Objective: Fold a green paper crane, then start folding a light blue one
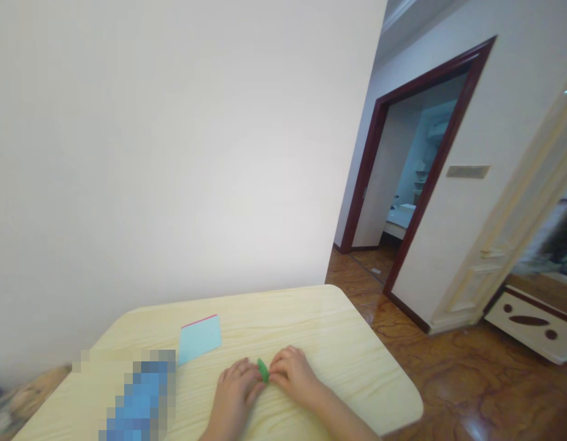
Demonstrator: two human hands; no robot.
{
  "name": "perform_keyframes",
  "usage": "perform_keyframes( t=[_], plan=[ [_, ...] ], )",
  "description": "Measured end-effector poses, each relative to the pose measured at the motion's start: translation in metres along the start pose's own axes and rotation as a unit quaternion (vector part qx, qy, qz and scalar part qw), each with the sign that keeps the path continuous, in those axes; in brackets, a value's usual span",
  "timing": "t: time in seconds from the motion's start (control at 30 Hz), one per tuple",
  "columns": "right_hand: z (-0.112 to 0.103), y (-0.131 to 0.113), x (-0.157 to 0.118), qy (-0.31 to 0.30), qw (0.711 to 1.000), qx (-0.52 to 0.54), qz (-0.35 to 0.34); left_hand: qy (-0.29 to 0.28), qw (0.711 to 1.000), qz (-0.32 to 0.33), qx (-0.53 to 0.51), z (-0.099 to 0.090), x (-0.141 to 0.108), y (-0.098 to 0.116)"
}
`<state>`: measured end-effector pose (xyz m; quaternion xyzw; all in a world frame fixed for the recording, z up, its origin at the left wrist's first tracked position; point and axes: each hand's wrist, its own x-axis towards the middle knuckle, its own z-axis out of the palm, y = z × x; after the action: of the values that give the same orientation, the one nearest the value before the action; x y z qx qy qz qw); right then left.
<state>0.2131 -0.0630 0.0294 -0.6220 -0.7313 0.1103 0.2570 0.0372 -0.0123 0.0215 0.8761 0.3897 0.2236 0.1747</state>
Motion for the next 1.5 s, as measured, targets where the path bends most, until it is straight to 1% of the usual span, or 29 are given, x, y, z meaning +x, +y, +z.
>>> perform_keyframes(
  t=[0.13,0.23,0.37,0.6,0.9,1.07,1.2,1.3,1.4,1.5],
  plan=[
    [0.003,-0.002,0.003,0.005,1.0,0.0,0.015,0.018,0.999,-0.049,0.007,0.002,0.004,0.005],
    [0.007,-0.004,0.004,0.016,0.999,-0.008,0.03,0.026,0.997,-0.071,0.016,0.002,0.005,0.008],
    [0.01,-0.004,0.004,0.038,0.998,-0.01,0.043,0.031,0.995,-0.088,0.025,0.001,0.005,0.014],
    [0.012,-0.004,0.007,0.034,0.998,-0.013,0.056,0.036,0.993,-0.109,0.04,0.003,0.003,0.018],
    [0.015,-0.007,0.009,0.064,0.993,-0.021,0.097,0.06,0.991,-0.108,0.045,0.009,0.001,0.013],
    [0.013,-0.009,0.01,0.059,0.992,-0.017,0.112,0.07,0.995,-0.058,0.038,0.006,0.001,0.011],
    [0.014,-0.007,0.011,0.063,0.991,-0.009,0.118,0.04,0.995,-0.042,0.075,0.003,0.002,0.016],
    [0.017,-0.005,0.013,0.075,0.99,-0.004,0.121,-0.017,0.995,-0.028,0.098,0.002,0.003,0.017],
    [0.019,-0.003,0.014,0.082,0.988,-0.001,0.13,-0.082,0.992,0.001,0.1,0.003,0.0,0.009],
    [0.019,-0.004,0.014,0.085,0.988,-0.001,0.129,-0.104,0.989,0.056,0.092,0.002,-0.007,-0.001]
  ],
)
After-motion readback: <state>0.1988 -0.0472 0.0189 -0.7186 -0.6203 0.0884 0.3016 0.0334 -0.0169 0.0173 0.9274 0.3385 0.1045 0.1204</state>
